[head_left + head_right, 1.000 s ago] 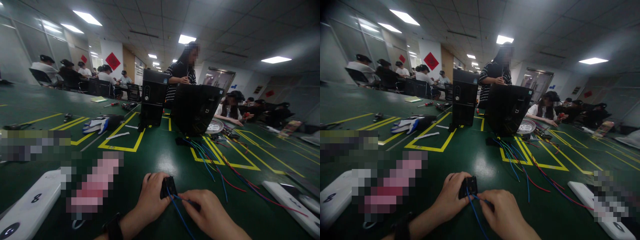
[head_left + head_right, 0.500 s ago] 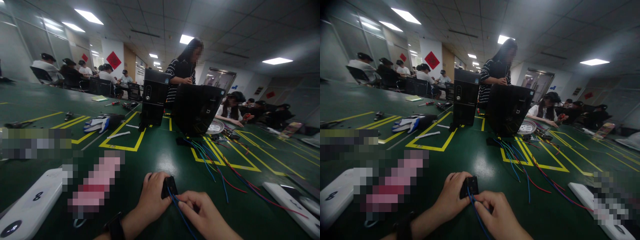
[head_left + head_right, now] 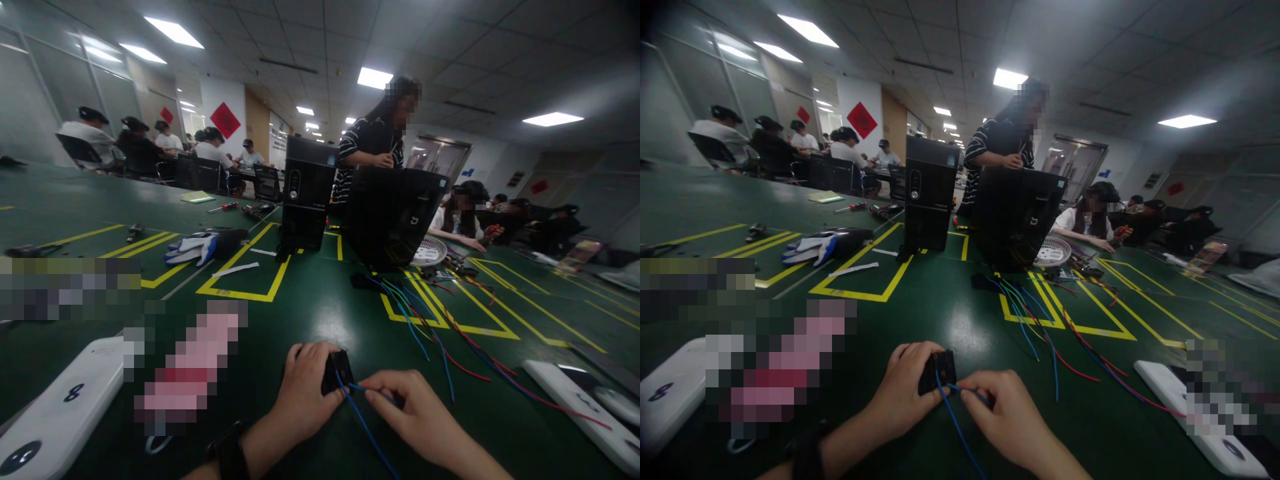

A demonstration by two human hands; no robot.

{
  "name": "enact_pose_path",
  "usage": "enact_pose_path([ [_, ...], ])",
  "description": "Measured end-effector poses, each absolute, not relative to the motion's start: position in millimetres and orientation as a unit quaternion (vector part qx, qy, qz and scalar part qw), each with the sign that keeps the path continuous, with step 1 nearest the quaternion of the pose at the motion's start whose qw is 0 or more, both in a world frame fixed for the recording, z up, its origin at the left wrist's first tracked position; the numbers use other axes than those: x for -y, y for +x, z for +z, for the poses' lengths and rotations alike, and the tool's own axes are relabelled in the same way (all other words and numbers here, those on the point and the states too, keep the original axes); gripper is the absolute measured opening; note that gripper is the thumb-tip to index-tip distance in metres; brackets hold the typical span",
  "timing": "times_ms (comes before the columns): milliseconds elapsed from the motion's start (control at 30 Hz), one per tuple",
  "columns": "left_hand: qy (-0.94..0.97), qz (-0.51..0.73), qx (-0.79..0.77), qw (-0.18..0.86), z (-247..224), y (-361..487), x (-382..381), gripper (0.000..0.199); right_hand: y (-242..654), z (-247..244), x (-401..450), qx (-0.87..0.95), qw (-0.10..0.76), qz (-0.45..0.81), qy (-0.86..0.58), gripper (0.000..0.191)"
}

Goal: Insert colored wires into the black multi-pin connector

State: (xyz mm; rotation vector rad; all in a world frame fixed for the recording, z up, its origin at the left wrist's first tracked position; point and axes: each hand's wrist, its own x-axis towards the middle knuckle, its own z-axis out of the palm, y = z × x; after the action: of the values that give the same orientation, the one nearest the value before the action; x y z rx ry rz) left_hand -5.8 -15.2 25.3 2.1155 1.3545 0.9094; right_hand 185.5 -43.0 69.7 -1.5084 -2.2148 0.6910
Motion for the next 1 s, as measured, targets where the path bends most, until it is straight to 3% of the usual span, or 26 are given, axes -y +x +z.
enact_pose_path([
  [300, 0.770, 0.332, -0.495, 0.227, 21, -5, 15, 0.037, 172, 59, 49, 0.737, 0.257, 0.341, -0.525, 0.033],
  [633, 0.771, 0.332, -0.493, 0.231, 25, -6, 15, 0.037, 182, 75, 48, 0.814, 0.141, 0.273, -0.494, 0.023],
  [1000, 0.774, 0.328, -0.491, 0.227, 22, -5, 15, 0.038, 174, 65, 48, 0.786, 0.231, 0.248, -0.517, 0.026],
])
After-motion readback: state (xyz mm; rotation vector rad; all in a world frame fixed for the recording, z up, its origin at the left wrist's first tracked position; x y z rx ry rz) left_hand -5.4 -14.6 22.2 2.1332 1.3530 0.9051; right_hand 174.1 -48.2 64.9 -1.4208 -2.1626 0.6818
